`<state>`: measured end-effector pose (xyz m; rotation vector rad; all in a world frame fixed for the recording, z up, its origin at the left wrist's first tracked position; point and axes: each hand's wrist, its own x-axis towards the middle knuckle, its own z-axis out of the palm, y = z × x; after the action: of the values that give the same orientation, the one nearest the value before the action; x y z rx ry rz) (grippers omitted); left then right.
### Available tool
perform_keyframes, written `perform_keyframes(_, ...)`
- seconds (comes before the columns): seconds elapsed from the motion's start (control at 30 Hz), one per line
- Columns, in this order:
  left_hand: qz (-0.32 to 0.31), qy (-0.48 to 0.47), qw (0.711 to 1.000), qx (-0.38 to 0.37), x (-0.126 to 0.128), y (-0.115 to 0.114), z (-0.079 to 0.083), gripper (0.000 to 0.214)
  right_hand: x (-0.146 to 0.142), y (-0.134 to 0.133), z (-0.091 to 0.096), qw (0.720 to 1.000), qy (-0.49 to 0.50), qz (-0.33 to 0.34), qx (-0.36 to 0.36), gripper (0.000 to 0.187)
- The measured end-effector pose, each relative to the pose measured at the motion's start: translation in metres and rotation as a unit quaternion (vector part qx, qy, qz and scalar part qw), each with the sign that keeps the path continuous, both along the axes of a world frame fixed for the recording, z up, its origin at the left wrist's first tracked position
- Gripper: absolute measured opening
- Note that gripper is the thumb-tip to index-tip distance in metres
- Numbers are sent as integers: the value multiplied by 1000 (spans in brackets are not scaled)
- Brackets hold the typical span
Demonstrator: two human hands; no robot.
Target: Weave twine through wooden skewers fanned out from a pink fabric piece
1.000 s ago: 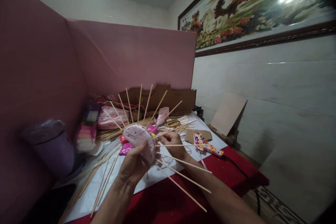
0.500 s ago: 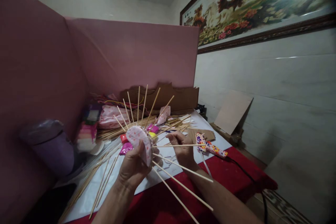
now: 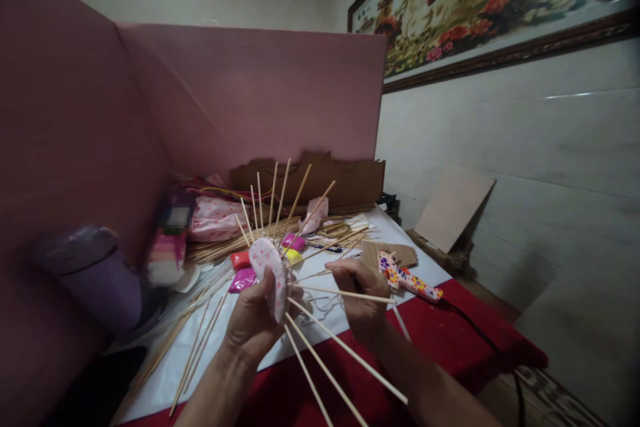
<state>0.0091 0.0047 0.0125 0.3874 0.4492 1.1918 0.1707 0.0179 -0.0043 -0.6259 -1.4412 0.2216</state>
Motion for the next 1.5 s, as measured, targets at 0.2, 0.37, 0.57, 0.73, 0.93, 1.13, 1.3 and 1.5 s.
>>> perform_keyframes(0.2,-13,3,1000,23,-1,-2,-3,20,2,-5,3,998,-30,-9,53,15)
perform_keyframes(0.37,-37,10,994,99,-5,1,-13,28,2,-6,4,997,-40,-4,70,12)
perform_keyframes(0.57,-42,-22,991,127,-4,-3,-11,28,3,-6,3,996,-47,0,81,14)
perform_keyframes(0.73,-16,-29,993,115,0,-6,-6,39,4,-6,2,996,-57,4,75,14)
perform_keyframes(0.93,9,4,995,100,-1,-4,-4,31,4,-7,4,995,-62,-17,70,12)
perform_keyframes(1.13,48,22,995,86,0,-5,-2,26,2,-5,2,995,-67,-24,75,12)
perform_keyframes(1.3,64,37,995,73,0,-4,-3,26,3,-5,3,993,-69,-35,84,12)
perform_keyframes(1.5,79,42,993,80,0,-5,-3,29,3,-4,2,993,-73,-48,76,10)
